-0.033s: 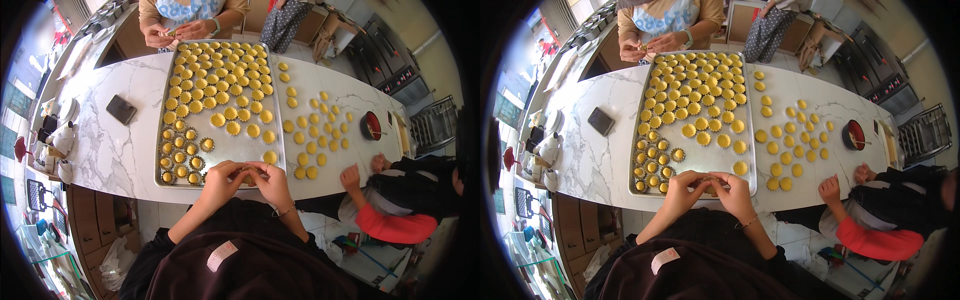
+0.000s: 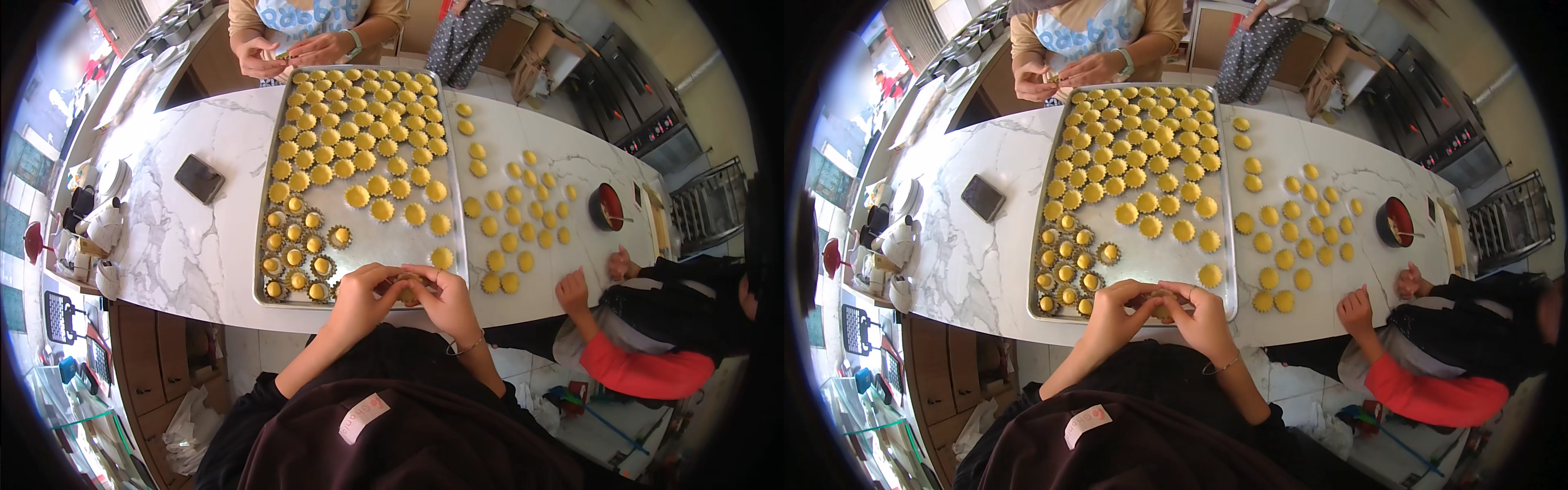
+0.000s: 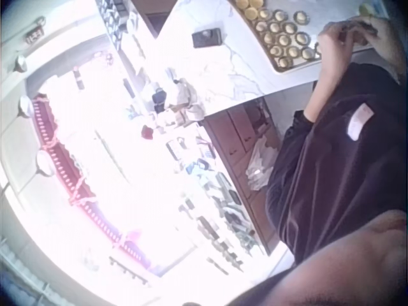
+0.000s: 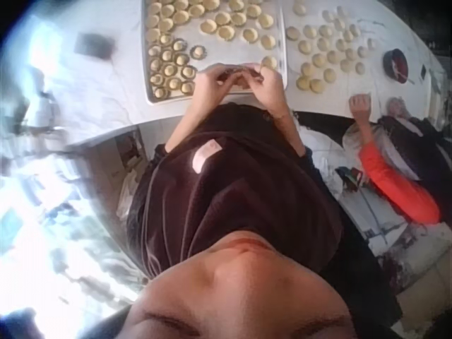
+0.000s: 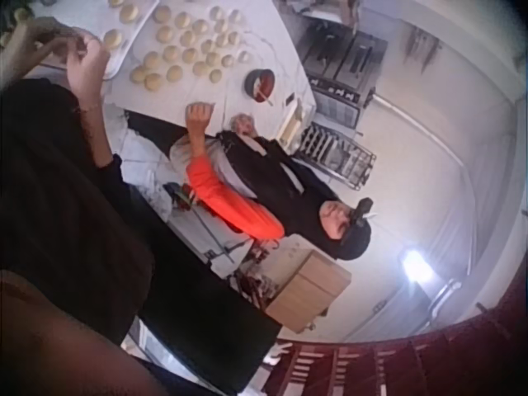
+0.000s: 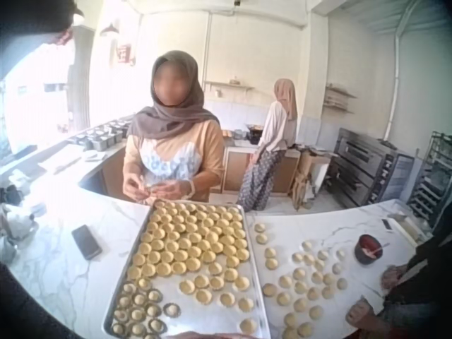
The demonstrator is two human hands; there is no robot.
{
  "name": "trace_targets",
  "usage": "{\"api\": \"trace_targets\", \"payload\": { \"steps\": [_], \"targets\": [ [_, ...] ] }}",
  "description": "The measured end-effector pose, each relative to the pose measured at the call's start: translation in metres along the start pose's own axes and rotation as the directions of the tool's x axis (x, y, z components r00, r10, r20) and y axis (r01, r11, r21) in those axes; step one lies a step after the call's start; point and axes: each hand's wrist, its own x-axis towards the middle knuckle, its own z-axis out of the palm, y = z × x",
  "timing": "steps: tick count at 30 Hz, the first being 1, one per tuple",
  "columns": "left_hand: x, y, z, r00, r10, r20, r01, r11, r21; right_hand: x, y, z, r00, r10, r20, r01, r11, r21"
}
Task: The person places a dough ball into a small paper liner and then positions the liner onto a baking tray with other tarts.
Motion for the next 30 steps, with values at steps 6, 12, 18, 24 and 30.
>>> {"api": "trace_targets", "payload": {
  "steps": [6, 12, 18, 24, 30],
  "targets": [
    [-0.017, -0.006, -0.014, 0.994, -0.109, -0.006, 0.109, 0.994, 0.009, -0.011, 0.000, -0.021, 0.969, 0.010, 0.245, -0.038, 0.993, 0.112],
    [-0.066, -0.036, -0.069, 0.882, -0.404, -0.242, 0.401, 0.914, -0.064, 0.044, 0.006, 0.022, 0.948, -0.228, 0.221, 0.302, 0.861, -0.408],
    [-0.089, -0.048, -0.086, 0.801, -0.399, -0.447, 0.359, 0.917, -0.175, 0.103, 0.031, 0.071, 0.817, -0.377, 0.436, 0.576, 0.521, -0.630],
    [-0.111, -0.048, -0.084, 0.761, -0.467, -0.450, 0.450, 0.880, -0.151, 0.122, 0.042, 0.081, 0.832, -0.313, 0.458, 0.555, 0.450, -0.700],
    [-0.110, -0.049, -0.077, 0.796, -0.430, -0.427, 0.374, 0.903, -0.212, 0.095, 0.040, 0.060, 0.890, -0.352, 0.289, 0.453, 0.616, -0.644]
  ]
}}
